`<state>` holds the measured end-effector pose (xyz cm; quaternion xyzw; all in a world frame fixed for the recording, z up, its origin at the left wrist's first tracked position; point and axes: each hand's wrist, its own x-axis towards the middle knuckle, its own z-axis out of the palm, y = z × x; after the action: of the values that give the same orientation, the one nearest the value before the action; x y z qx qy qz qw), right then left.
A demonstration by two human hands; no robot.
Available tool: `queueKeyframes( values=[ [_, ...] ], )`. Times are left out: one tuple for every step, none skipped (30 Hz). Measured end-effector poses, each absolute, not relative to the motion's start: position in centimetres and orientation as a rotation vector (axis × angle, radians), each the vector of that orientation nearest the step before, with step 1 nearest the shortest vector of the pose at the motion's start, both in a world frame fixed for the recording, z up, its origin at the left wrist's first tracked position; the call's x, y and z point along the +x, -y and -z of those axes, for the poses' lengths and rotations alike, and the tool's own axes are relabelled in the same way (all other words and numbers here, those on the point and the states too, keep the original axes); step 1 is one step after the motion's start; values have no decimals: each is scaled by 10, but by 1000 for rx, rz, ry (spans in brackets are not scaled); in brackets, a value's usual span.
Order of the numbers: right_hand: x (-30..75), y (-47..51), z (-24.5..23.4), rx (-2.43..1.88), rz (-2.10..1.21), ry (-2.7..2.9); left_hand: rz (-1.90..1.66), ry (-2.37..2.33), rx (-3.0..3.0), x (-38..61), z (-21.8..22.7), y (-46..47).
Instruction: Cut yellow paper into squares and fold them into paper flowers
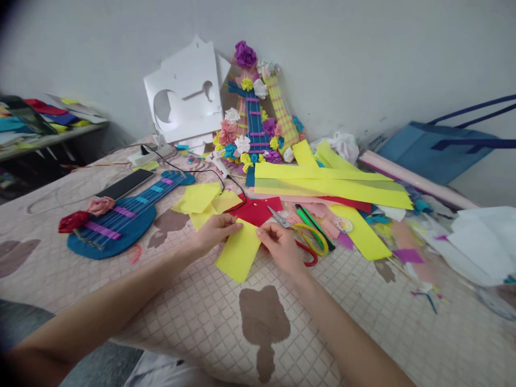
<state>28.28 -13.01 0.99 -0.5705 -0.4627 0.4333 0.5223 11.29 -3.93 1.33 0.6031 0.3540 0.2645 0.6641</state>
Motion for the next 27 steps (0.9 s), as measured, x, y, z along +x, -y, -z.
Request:
queueKeyframes(
  values=[
    [282,130,-11,-1364,-1057,1109,-591,-799,1377,113,-13,39],
    [281,130,-11,-1363,-1079,1108,-576,-792,1387,114,-12,40],
    [280,130,-12,-1364,-1101,1105,-561,-780,1393,114,-12,40],
    [279,130,-12,-1366,-1117,1098,-547,-767,1398,114,-12,41],
    [278,130,-12,-1370,-1125,1085,-539,-755,1401,115,-12,41],
    [277,130,-11,-1373,-1125,1066,-537,-745,1396,115,-12,42],
    [277,130,-10,-1377,-1116,1043,-531,-733,1381,115,-13,42],
    [277,130,-9,-1379,-1102,1017,-511,-719,1355,115,-13,42],
    [278,130,-9,-1379,-1083,988,-479,-706,1323,114,-14,42],
    [279,129,-8,-1378,-1061,960,-434,-692,1290,114,-14,41],
    [280,129,-8,-1375,-1039,931,-382,-678,1263,113,-14,41],
    [282,128,-8,-1372,-1019,903,-335,-665,1247,112,-14,40],
    [283,128,-9,-1367,-1001,876,-301,-656,1239,112,-14,40],
    [285,127,-9,-1360,-991,852,-285,-649,1234,111,-14,39],
    [286,127,-10,-1352,-991,832,-282,-639,1229,111,-13,39],
    [286,126,-10,-1343,-1002,817,-287,-628,1221,111,-13,38],
    [287,126,-11,-1334,-1025,807,-294,-617,1209,111,-13,38],
    [287,126,-12,-1326,-1055,803,-302,-607,1195,111,-13,38],
    [286,127,-12,-1320,-1088,801,-306,-598,1181,111,-13,39],
    [285,127,-12,-1318,-1118,800,-309,-593,1167,112,-14,39],
    [284,128,-12,-1322,-1142,798,-313,-590,1152,112,-15,39],
    [283,128,-12,-1328,-1161,797,-318,-588,1135,112,-15,40],
    [282,129,-12,-1338,-1176,796,-322,-584,1119,112,-16,40],
    [281,129,-11,-1348,-1187,795,-326,-579,1104,112,-17,40],
    [280,129,-10,-1359,-1195,794,-330,-574,1089,112,-17,41],
    [279,130,-9,-1369,-1200,794,-332,-570,1077,113,-18,41],
    [279,129,-9,-1378,-1202,792,-333,-566,1068,113,-18,41]
  ],
)
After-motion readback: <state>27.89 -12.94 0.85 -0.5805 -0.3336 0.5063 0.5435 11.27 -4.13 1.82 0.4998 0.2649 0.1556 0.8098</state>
